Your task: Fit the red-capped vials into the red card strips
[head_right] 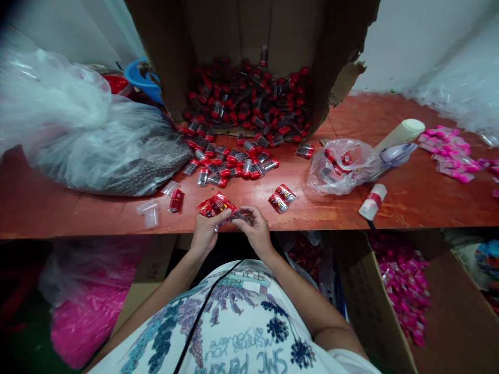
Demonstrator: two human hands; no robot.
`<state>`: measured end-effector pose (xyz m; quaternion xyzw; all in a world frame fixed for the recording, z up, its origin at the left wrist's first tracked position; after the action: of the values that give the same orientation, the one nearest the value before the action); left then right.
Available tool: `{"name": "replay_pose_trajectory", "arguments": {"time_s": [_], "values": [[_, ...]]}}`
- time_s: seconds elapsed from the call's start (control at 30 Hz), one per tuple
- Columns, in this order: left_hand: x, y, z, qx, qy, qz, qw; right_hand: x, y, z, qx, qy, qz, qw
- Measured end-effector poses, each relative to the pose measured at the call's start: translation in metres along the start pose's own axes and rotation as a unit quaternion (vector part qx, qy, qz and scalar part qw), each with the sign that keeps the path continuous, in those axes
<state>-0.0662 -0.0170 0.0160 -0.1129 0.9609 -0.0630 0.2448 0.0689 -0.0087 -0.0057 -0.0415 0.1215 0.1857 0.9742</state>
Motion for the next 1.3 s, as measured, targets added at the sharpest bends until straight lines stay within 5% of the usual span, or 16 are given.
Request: {"name": "replay_pose_trajectory", "arguments": {"time_s": [0.1,0.27,0.5,0.63,0.93,1.1,1.17,1.3], "values": [[0.005,0.003,-0.004,-0.021,0.008,-0.012,1.0,0.003,0.001,0.0,-0.004,-0.018,0.053,0.998],[0.001,0.001,0.001,0.019,0.035,0.027,0.999,0.005,0.001,-0.001,0.035,-0.084,0.016,0.996],[-0.003,0.001,0.005,0.095,0.024,0.1,0.99,0.007,0.004,0.0,0.011,-0.021,0.033,0.999],[0.0,0.003,0.006,0.103,-0.004,0.078,0.992,0.014,0.007,0.002,0.018,-0.041,0.044,0.998],[-0.006,0.005,0.022,0.153,-0.053,0.066,0.985,0.047,0.007,-0.006,0.01,-0.098,-0.044,0.994],[0.002,0.008,0.023,0.173,-0.111,0.022,0.978,0.082,0.0,0.011,0.067,-0.337,-0.16,0.925],[0.001,0.009,0.025,0.171,-0.108,0.009,0.979,0.073,0.0,0.016,0.089,-0.375,-0.14,0.912],[-0.003,0.012,0.029,0.131,-0.091,-0.009,0.987,0.029,0.012,0.009,0.078,-0.316,0.016,0.945]]}}
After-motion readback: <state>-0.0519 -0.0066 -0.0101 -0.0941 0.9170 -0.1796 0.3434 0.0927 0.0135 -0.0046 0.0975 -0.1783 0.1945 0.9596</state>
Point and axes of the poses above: each hand's wrist, its own y-axis towards the middle knuckle, its own x-axis out of the back of the hand, z = x × y, the point moved 3 cm from there along y, towards the middle knuckle, and after that the axes turned 11 degrees about z, right-handed, at the moved point
